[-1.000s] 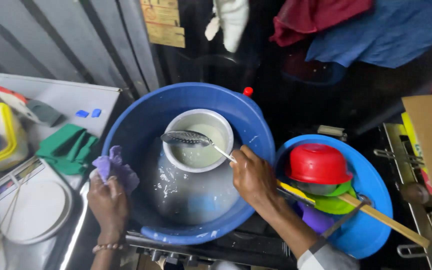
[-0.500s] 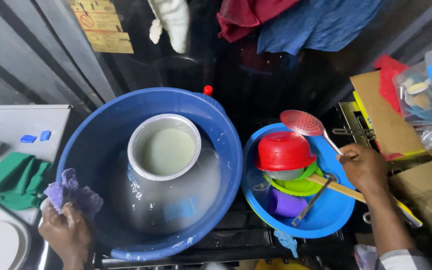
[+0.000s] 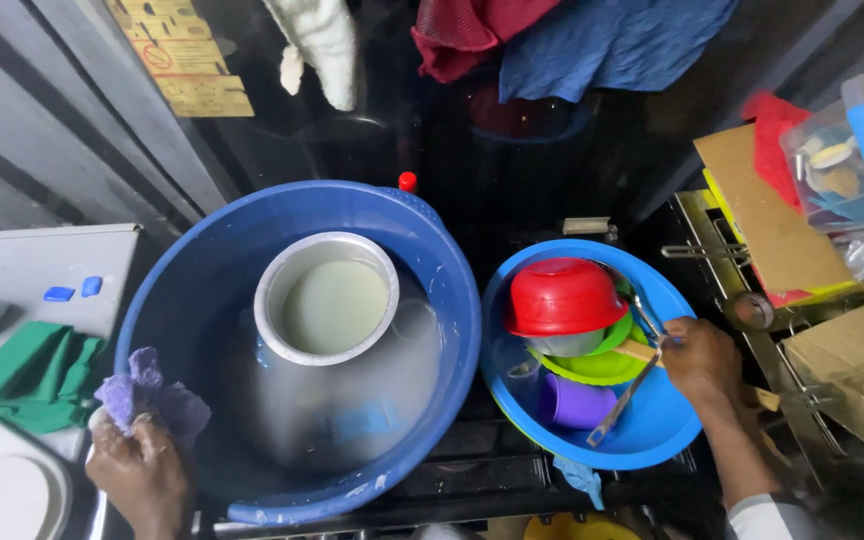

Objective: Washing and scrubbing kitchen utensils and a metal bowl in a basin of soapy water.

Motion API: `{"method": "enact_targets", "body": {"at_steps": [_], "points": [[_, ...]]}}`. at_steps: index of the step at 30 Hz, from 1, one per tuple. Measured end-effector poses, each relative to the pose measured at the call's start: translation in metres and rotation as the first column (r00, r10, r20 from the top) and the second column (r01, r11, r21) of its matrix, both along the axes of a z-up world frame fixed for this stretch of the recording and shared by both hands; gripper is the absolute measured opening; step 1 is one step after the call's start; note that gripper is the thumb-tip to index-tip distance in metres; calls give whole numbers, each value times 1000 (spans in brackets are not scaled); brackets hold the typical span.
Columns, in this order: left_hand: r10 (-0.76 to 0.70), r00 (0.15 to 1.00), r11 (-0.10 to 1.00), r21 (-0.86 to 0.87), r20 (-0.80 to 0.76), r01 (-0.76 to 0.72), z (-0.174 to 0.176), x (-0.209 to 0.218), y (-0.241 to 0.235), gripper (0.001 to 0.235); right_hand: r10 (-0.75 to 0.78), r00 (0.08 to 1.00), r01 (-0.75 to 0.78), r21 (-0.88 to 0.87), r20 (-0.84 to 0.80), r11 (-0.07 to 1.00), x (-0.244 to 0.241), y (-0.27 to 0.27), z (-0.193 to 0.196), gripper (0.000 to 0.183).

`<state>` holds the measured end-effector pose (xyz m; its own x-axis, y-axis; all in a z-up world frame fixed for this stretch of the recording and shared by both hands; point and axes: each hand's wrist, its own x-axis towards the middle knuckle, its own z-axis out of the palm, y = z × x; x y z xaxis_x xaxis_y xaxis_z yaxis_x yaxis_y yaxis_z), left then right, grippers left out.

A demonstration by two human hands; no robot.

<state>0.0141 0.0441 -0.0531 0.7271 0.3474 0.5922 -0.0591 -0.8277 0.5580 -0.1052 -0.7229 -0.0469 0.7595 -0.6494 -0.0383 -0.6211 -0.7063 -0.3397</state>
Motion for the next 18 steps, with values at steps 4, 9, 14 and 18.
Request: {"method": "enact_targets", "body": {"at_steps": [4, 9, 14, 18], "points": [[37, 956, 990, -117, -290, -74, 25, 1, -15, 35, 241, 916, -160, -258, 321, 953, 27, 43, 29, 26], [51, 793, 993, -56, -607, -106, 99, -4, -58, 49, 473, 584, -498, -168, 660, 851, 77, 230, 121, 15], [-411, 840, 818, -551, -354, 167, 78, 13, -81, 37, 645, 270, -957, 124, 715, 263, 119, 393, 120, 68], [-620, 761, 544, -803, -189, 244, 83, 18, -119, 30, 754, 338, -880, 474, 563, 40, 141, 451, 95, 105]]}}
